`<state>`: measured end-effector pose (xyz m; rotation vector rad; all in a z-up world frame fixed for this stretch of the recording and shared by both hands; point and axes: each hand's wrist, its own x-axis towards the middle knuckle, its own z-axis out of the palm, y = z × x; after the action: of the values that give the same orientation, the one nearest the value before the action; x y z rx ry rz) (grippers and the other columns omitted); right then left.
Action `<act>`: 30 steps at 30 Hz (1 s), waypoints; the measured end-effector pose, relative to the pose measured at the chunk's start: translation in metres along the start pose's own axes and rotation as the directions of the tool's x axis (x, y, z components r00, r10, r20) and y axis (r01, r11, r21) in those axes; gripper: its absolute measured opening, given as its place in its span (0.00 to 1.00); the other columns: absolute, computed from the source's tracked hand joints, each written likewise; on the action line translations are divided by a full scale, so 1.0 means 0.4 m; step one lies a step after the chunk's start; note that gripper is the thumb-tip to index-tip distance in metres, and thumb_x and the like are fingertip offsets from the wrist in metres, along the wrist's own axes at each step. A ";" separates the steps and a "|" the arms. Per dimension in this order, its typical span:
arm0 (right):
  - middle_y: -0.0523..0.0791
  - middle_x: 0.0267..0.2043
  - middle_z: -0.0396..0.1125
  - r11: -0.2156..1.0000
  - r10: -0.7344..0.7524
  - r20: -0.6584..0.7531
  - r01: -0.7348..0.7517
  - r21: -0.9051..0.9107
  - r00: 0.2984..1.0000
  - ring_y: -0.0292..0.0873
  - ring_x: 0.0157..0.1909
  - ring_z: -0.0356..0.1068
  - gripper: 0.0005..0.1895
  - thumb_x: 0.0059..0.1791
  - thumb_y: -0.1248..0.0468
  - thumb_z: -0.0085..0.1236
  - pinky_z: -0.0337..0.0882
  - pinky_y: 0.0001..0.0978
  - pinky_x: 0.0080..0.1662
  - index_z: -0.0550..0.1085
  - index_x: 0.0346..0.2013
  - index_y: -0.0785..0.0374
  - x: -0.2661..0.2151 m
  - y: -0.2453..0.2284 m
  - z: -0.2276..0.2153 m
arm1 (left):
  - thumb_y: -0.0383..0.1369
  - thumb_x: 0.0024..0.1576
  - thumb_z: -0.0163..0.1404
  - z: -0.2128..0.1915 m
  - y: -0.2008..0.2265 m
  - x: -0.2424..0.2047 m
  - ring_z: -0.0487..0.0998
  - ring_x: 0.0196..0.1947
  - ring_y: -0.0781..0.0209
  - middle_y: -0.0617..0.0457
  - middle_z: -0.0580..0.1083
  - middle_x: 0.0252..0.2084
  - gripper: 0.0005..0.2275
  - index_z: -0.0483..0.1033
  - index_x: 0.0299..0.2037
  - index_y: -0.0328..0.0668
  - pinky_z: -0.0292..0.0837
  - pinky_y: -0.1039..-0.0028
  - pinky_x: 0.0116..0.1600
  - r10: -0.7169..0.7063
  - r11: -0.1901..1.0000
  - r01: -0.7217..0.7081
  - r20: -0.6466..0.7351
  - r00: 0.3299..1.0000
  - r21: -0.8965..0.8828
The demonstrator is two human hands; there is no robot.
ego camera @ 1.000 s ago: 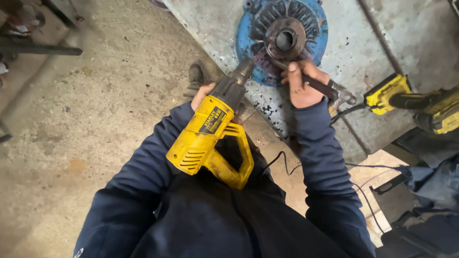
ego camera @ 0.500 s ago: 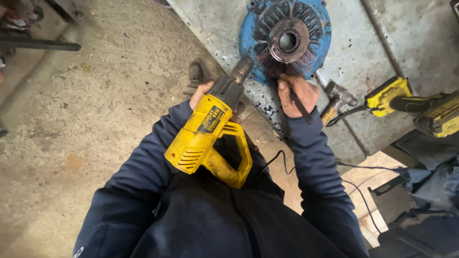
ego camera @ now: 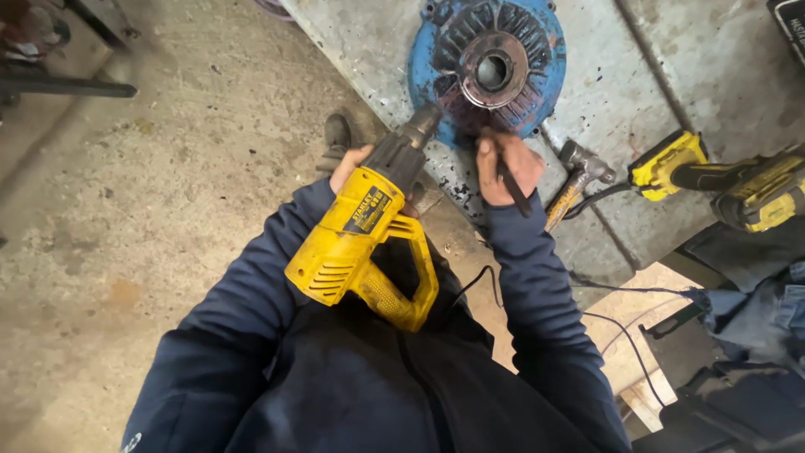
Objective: The person uses a yellow heat gun to apply heat to a blue circular mechanical component while simultaneously scraping its surface with a metal tool. The person moves the heat gun and scraper around the component to clean or remove material from the surface.
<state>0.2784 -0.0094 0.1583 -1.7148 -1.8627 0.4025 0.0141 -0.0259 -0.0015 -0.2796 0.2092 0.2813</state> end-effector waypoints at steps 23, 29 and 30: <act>0.51 0.34 0.74 0.973 -0.132 -0.059 0.141 0.181 0.990 0.52 0.35 0.78 0.10 0.57 0.62 0.57 0.78 0.41 0.41 0.75 0.37 0.67 -0.051 0.030 0.020 | 0.57 0.61 0.37 0.024 0.011 -0.023 0.80 0.49 0.32 0.31 0.76 0.51 0.34 0.67 0.63 0.30 0.76 0.49 0.57 0.008 1.000 -0.009 0.016 1.000 0.011; 0.52 0.32 0.74 0.992 -0.020 -0.009 0.021 0.125 1.000 0.52 0.33 0.77 0.11 0.55 0.61 0.58 0.76 0.40 0.38 0.78 0.38 0.68 -0.108 0.025 0.042 | 0.55 0.66 0.37 -0.015 0.000 -0.019 0.79 0.50 0.34 0.29 0.76 0.53 0.34 0.67 0.67 0.27 0.73 0.50 0.59 0.090 0.996 -0.090 -0.009 0.996 -0.001; 0.51 0.34 0.75 0.992 0.072 -0.042 -0.067 0.105 0.997 0.52 0.33 0.77 0.11 0.56 0.61 0.57 0.75 0.40 0.38 0.77 0.39 0.67 -0.114 0.024 0.040 | 0.56 0.64 0.37 0.017 0.005 -0.024 0.79 0.50 0.31 0.30 0.76 0.52 0.34 0.68 0.65 0.28 0.74 0.48 0.58 0.049 0.999 -0.049 0.016 0.999 -0.009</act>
<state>0.2775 -0.0501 0.1307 -1.7080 -1.7231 0.4751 0.0056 -0.0243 0.0067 -0.2813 0.1989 0.3329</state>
